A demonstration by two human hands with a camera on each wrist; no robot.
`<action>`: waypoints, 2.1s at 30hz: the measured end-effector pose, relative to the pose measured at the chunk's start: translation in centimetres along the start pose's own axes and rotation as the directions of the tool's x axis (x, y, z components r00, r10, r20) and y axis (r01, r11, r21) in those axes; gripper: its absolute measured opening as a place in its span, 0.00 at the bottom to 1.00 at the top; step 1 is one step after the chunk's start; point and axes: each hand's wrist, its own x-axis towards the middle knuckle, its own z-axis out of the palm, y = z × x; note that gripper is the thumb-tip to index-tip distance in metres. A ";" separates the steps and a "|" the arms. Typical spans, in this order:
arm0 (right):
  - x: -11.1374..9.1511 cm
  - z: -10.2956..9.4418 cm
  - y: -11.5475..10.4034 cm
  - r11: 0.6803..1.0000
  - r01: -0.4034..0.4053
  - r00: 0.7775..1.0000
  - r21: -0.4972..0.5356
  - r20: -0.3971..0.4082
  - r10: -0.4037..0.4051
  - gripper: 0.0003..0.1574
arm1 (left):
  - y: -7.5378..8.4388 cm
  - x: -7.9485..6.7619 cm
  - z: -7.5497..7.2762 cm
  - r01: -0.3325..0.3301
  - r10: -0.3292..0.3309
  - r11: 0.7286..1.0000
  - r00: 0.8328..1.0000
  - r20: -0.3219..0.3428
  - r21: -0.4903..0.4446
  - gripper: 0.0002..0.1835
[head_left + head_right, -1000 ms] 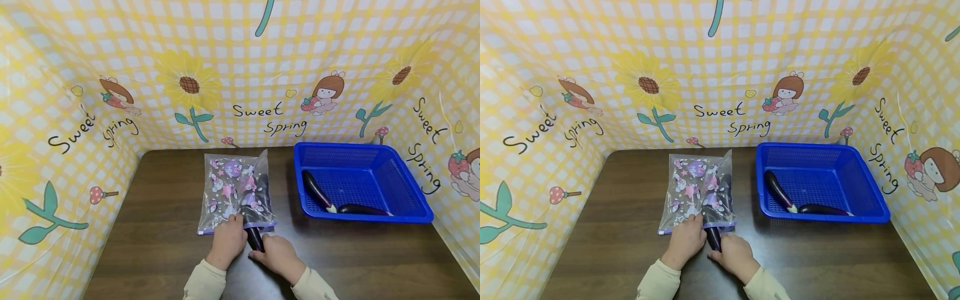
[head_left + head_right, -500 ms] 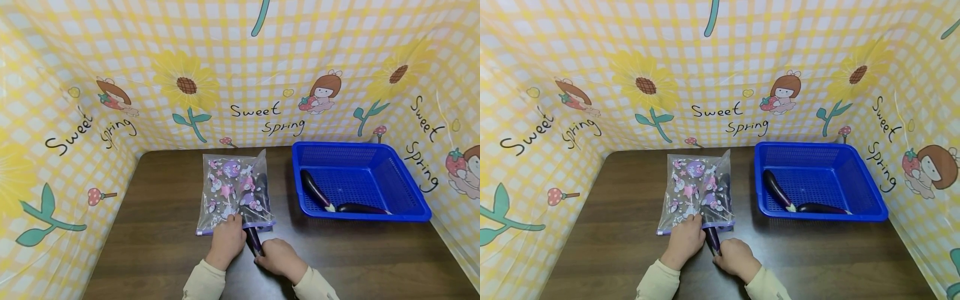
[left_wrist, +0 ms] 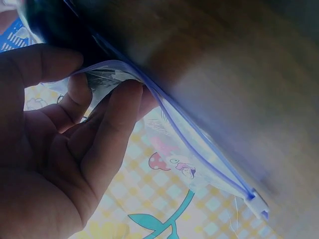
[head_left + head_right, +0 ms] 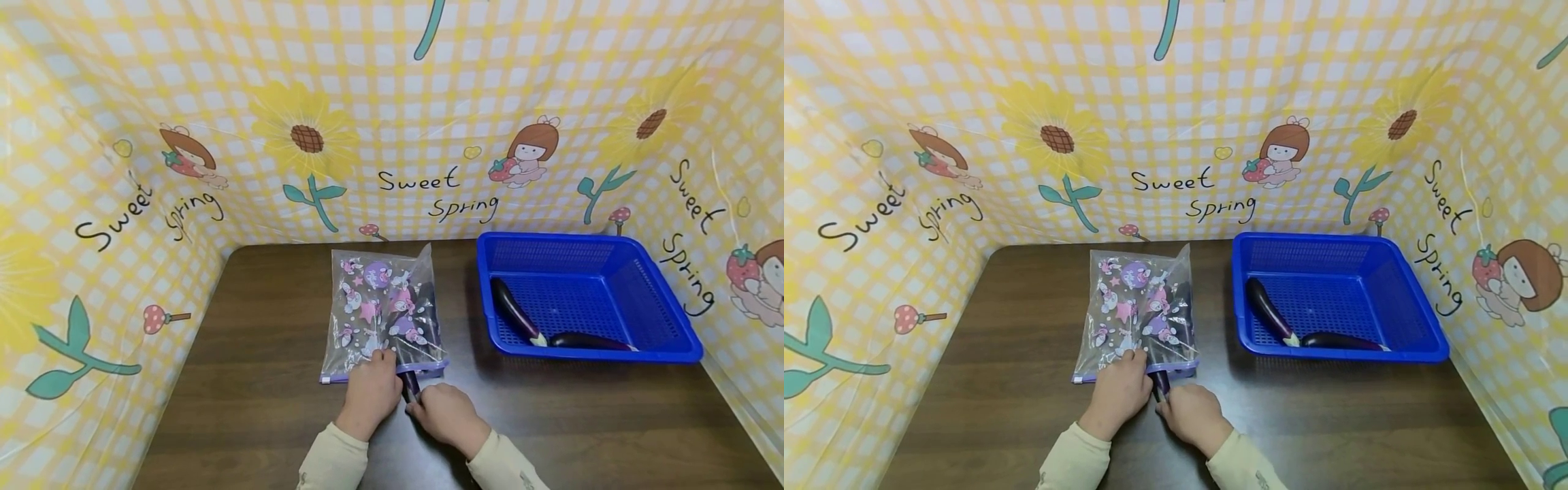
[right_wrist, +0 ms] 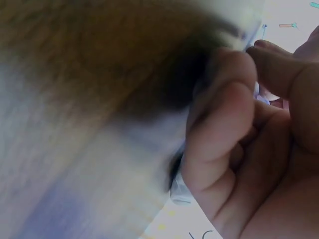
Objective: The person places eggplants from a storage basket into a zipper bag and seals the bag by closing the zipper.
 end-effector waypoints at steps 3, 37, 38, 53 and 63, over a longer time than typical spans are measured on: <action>0.5 0.4 -0.2 0.999 -0.013 0.998 -0.034 -0.056 0.011 0.24 | 0.0 0.0 0.1 -0.012 0.012 1.000 1.000 -0.026 0.009 0.11; 1.8 0.8 0.4 0.999 0.019 1.000 0.038 -0.025 -0.018 0.24 | 0.0 -0.2 0.0 -0.005 0.004 1.000 0.999 0.054 0.016 0.12; 1.8 0.8 0.5 0.998 0.021 1.000 0.058 -0.013 -0.020 0.23 | 0.0 -0.2 -0.1 -0.005 0.004 1.000 0.999 0.052 0.017 0.12; 2.8 -0.1 2.2 0.973 -0.111 0.986 0.202 0.146 0.082 0.15 | -0.2 -0.3 -0.5 -0.028 0.028 1.000 0.999 0.041 0.012 0.11; 3.1 -0.1 1.9 0.954 -0.167 0.976 0.249 0.181 0.123 0.16 | -0.7 -1.2 -0.9 0.043 -0.043 0.999 0.999 0.011 0.027 0.12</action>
